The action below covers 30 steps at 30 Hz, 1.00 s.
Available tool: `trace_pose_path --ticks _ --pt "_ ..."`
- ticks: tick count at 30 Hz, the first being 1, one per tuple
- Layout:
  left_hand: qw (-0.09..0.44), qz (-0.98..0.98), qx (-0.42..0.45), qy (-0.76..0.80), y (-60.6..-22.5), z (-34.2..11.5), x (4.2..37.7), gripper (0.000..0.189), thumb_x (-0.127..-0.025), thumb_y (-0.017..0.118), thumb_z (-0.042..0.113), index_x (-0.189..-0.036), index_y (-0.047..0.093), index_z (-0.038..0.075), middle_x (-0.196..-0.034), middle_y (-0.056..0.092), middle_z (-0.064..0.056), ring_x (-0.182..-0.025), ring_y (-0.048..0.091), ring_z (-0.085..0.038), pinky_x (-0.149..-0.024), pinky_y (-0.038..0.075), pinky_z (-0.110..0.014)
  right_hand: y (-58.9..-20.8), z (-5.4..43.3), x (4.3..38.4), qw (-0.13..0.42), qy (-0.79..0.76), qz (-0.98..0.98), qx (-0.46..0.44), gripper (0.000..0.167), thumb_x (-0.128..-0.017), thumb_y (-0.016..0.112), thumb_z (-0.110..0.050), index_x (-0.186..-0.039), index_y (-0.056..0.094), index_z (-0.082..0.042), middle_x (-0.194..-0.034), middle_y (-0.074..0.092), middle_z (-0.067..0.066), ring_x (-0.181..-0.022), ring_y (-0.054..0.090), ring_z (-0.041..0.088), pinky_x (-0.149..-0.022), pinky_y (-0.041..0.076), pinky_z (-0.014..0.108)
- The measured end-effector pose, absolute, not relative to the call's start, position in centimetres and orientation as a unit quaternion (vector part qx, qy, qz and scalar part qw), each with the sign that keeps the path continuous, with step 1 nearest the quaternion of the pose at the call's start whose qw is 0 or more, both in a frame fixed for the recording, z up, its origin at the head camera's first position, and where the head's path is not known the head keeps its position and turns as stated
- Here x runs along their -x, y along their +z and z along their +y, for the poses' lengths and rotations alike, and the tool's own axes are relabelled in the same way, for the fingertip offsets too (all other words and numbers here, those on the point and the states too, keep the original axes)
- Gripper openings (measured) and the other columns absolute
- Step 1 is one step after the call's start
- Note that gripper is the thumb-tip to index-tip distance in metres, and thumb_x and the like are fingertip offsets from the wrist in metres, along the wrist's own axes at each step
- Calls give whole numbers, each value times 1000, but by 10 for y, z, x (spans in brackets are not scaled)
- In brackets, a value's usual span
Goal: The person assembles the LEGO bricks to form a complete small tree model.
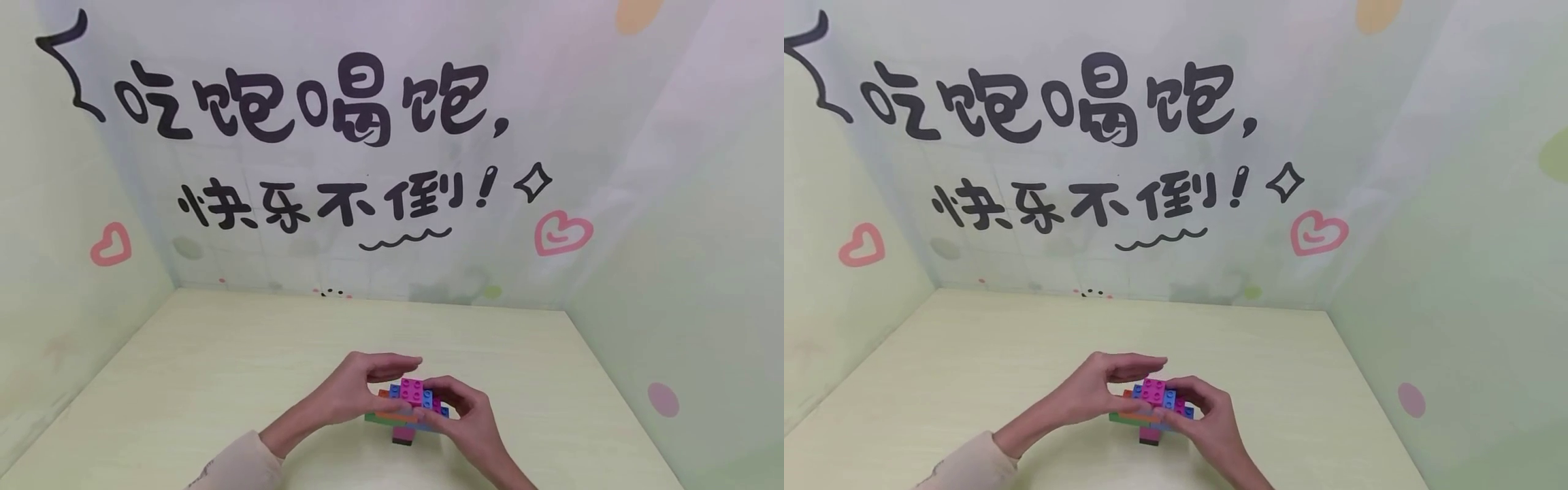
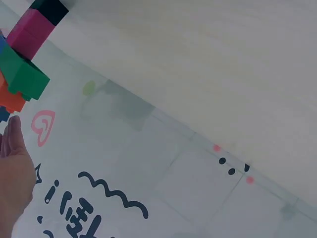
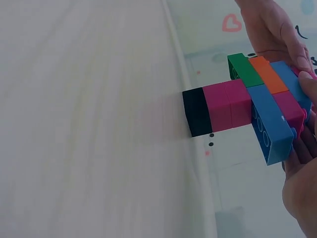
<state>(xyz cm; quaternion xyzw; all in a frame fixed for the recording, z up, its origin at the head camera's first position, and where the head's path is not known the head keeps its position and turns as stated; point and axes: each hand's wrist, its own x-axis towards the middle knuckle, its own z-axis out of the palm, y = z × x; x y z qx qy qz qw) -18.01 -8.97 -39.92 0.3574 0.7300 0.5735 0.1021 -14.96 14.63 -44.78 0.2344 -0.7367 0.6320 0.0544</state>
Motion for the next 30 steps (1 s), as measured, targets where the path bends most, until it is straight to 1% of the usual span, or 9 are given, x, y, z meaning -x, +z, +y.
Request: trace_pose_path --ticks 2,4,8,13,21,27,30 --pt "98 737 -329 583 -405 -91 178 49 -82 82 24 -128 66 18 -122 66 7 -112 63 -14 -94 50 -37 -448 147 150 50 632 -739 -229 31 -86 77 -13 -116 68 -14 -110 69 6 -99 66 25 -89 53 39" --pt "95 739 -307 592 -409 -91 176 42 -81 82 26 -121 70 19 -114 70 7 -104 67 -15 -89 53 -35 -448 147 150 46 634 -738 -226 31 -85 77 -12 -116 69 -14 -110 69 6 -99 66 25 -89 53 39" --pt "95 737 -287 604 -414 -90 173 33 -82 81 28 -114 74 23 -104 73 5 -93 70 -17 -80 56 -31 -449 147 150 48 635 -736 -230 32 -85 78 -10 -115 69 -13 -109 69 7 -98 67 26 -87 54 39" --pt "91 736 -284 607 -412 -90 173 30 -82 81 24 -112 75 22 -102 73 5 -91 71 -17 -78 57 -30 -448 147 151 58 631 -735 -242 32 -85 77 -9 -115 69 -12 -109 69 7 -97 67 25 -86 55 38" --pt "94 738 -284 605 -410 -88 173 30 -79 84 23 -108 76 19 -99 74 4 -90 71 -17 -76 57 -30 -443 147 150 89 634 -716 -279 34 -87 73 0 -119 66 -7 -112 68 10 -102 65 28 -90 52 37" --pt "91 744 -273 603 -410 -87 172 30 -80 84 25 -109 76 19 -99 74 4 -88 71 -16 -76 57 -30 -441 150 153 64 631 -722 -276 32 -87 74 -3 -118 67 -9 -110 68 9 -102 65 28 -90 53 39" --pt "89 750 -266 599 -410 -87 170 32 -81 82 28 -111 76 21 -101 73 5 -89 71 -14 -76 57 -28 -440 152 154 58 626 -726 -280 34 -87 74 -3 -120 66 -9 -113 67 8 -104 65 28 -91 52 39"
